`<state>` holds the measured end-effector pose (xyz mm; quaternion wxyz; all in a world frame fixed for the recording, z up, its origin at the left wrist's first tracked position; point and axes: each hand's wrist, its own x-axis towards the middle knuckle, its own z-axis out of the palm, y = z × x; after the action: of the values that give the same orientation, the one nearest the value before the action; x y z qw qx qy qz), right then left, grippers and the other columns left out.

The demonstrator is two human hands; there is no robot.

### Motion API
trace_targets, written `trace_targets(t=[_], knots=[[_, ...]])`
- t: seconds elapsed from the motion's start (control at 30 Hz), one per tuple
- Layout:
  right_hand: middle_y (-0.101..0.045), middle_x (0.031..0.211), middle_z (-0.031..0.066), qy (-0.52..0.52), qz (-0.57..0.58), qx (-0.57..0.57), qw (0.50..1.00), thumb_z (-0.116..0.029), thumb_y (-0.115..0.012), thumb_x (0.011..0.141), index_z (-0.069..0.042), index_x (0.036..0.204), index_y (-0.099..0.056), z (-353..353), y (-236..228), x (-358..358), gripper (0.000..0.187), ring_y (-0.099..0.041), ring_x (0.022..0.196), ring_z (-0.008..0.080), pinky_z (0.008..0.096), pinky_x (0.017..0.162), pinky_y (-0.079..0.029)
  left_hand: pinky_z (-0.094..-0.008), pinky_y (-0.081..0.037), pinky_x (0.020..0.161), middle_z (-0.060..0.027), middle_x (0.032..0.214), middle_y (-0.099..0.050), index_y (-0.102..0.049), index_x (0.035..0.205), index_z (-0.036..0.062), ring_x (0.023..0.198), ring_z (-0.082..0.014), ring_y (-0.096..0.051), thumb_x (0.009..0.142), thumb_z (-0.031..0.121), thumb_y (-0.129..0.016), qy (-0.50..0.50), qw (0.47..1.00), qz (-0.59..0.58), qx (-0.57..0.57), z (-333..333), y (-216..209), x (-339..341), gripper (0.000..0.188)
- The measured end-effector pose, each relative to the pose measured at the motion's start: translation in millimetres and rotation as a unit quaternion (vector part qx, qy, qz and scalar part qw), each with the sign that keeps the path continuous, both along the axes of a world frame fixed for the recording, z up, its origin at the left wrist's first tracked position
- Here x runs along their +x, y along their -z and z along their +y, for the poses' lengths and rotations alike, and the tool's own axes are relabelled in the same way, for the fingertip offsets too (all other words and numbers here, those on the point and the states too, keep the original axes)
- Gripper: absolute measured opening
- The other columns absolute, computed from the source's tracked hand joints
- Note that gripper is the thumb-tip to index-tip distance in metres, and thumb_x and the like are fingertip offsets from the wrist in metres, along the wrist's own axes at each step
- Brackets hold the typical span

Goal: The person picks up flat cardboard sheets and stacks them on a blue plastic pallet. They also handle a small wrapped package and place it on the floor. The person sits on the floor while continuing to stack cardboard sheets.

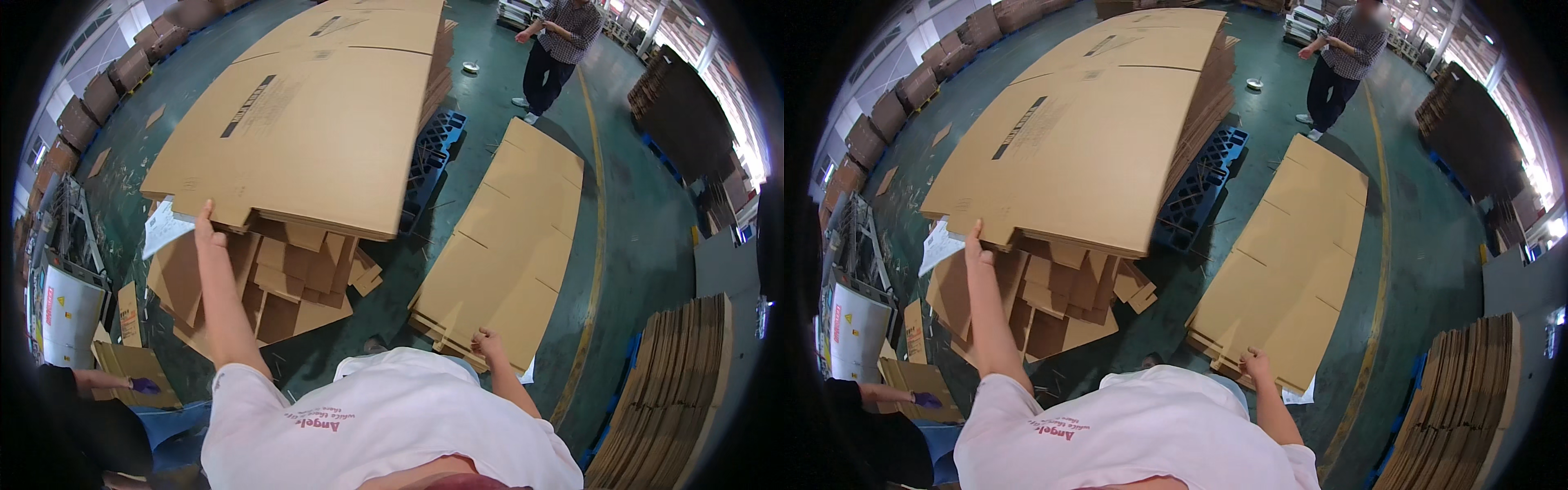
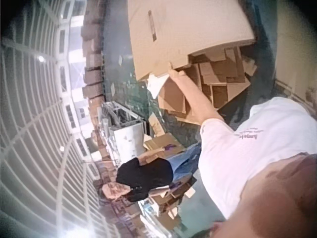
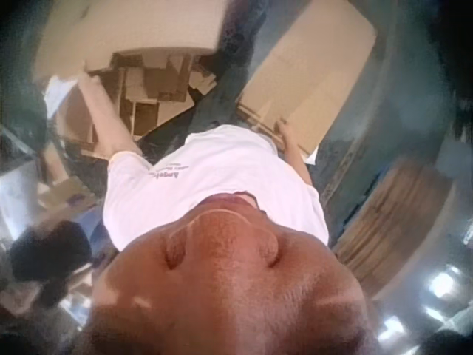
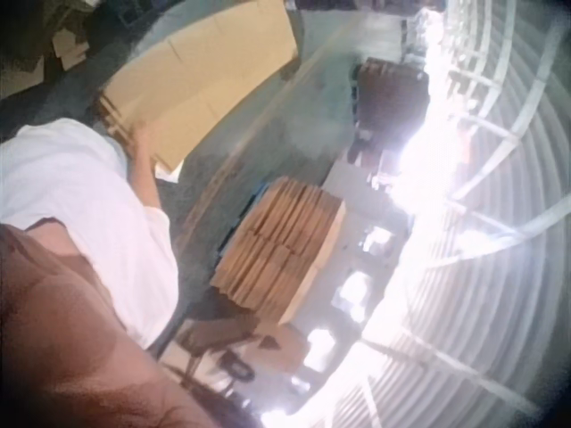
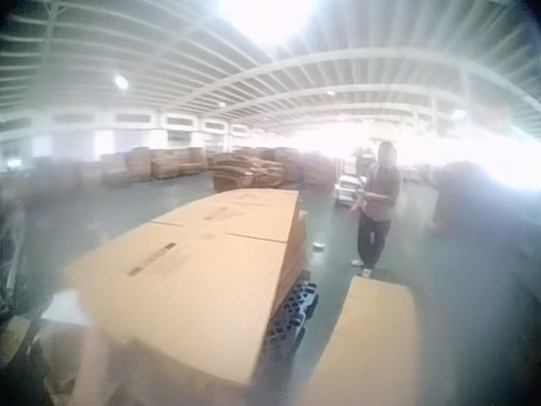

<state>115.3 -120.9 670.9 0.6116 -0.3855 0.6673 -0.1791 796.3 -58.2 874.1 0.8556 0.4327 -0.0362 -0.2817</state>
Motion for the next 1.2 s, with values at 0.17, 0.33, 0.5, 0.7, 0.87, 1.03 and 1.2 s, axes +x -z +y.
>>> trace_targets(t=[0.17,0.33,0.5,0.7,0.87,1.03,1.2], knots=[[-0.058,0.08,0.0104,0.002,-0.034,-0.045,0.998,-0.011,-0.054,0.079,0.004,0.122,-0.04,-34.6,-20.4,25.4,0.047,-0.057,0.062,0.0182,0.0306,0.056,-0.05,-0.0366,-0.045,0.086,-0.0082,0.114,-0.053,-0.045,0.118,0.0033,0.102,-0.0234,-0.052,0.082,0.01,-0.056,-0.022,0.999,-0.004,-0.028,-20.9,10.5,-123.1,0.039],[-0.058,0.088,0.0091,-0.023,-0.16,-0.071,0.984,-0.039,-0.052,0.082,-0.002,0.122,-0.041,-143.6,-65.5,54.6,0.056,-0.057,0.077,0.0187,0.032,0.063,-0.049,-0.0367,-0.044,0.086,-0.0094,0.113,-0.053,-0.044,0.118,0.003,0.101,-0.0235,-0.052,0.081,0.01,-0.056,-0.006,0.999,0.032,-0.04,-23.7,15.6,-134.4,0.039],[-0.047,0.119,0.0123,-0.061,-0.371,-0.092,0.922,-0.048,-0.051,0.08,-0.006,0.124,-0.039,-157.6,-221.7,178.4,0.063,-0.046,0.107,0.021,0.0392,0.08,-0.045,-0.0385,-0.043,0.089,-0.0083,0.115,-0.051,-0.043,0.119,0.0055,0.103,-0.0236,-0.051,0.079,0.007,-0.058,-0.003,0.998,0.043,-0.045,-22.1,1.0,-127.5,0.043],[-0.054,0.105,0.0122,-0.137,-0.403,-0.111,0.898,-0.025,-0.063,0.073,-0.002,0.113,-0.047,-187.3,-314.7,207.3,0.05,-0.054,0.096,0.0236,0.0395,0.079,-0.047,-0.0383,-0.045,0.086,-0.0088,0.112,-0.052,-0.046,0.114,0.0039,0.103,-0.0214,-0.051,0.08,0.015,-0.06,-0.018,0.998,0.006,-0.054,-16.8,-116.1,-134.0,0.038],[-0.043,0.115,0.0226,-0.036,-0.45,-0.168,0.876,-0.032,-0.054,0.082,0.004,0.116,-0.038,-185.3,-427.6,232.9,0.053,-0.049,0.104,0.0373,0.0502,0.084,-0.047,-0.0424,-0.046,0.084,-0.0153,0.108,-0.054,-0.049,0.108,-0.0028,0.101,-0.0263,-0.052,0.085,0.029,-0.053,0.072,0.981,-0.171,-0.061,-25.6,-244.5,-123.0,0.039],[-0.022,0.129,0.0326,-0.158,-0.569,-0.052,0.805,-0.037,-0.051,0.083,0.007,0.128,-0.018,-254.4,-464.1,219.4,0.071,-0.03,0.118,0.0469,0.0516,0.09,-0.043,-0.0538,-0.042,0.085,-0.0174,0.111,-0.051,-0.048,0.108,0.0001,0.102,-0.0336,-0.049,0.088,0.03,-0.048,0.104,0.978,-0.179,-0.037,-57.7,-305.9,-118.3,0.036],[-0.014,0.132,0.0334,-0.133,-0.586,0.025,0.799,-0.038,-0.052,0.083,0.005,0.131,-0.004,-260.4,-493.4,228.6,0.081,-0.027,0.12,0.0471,0.0498,0.09,-0.043,-0.0534,-0.04,0.086,-0.0156,0.113,-0.05,-0.047,0.11,0.0022,0.106,-0.0324,-0.047,0.088,0.031,-0.048,0.159,0.959,-0.218,-0.083,-76.1,-326.8,-83.7,0.037]])
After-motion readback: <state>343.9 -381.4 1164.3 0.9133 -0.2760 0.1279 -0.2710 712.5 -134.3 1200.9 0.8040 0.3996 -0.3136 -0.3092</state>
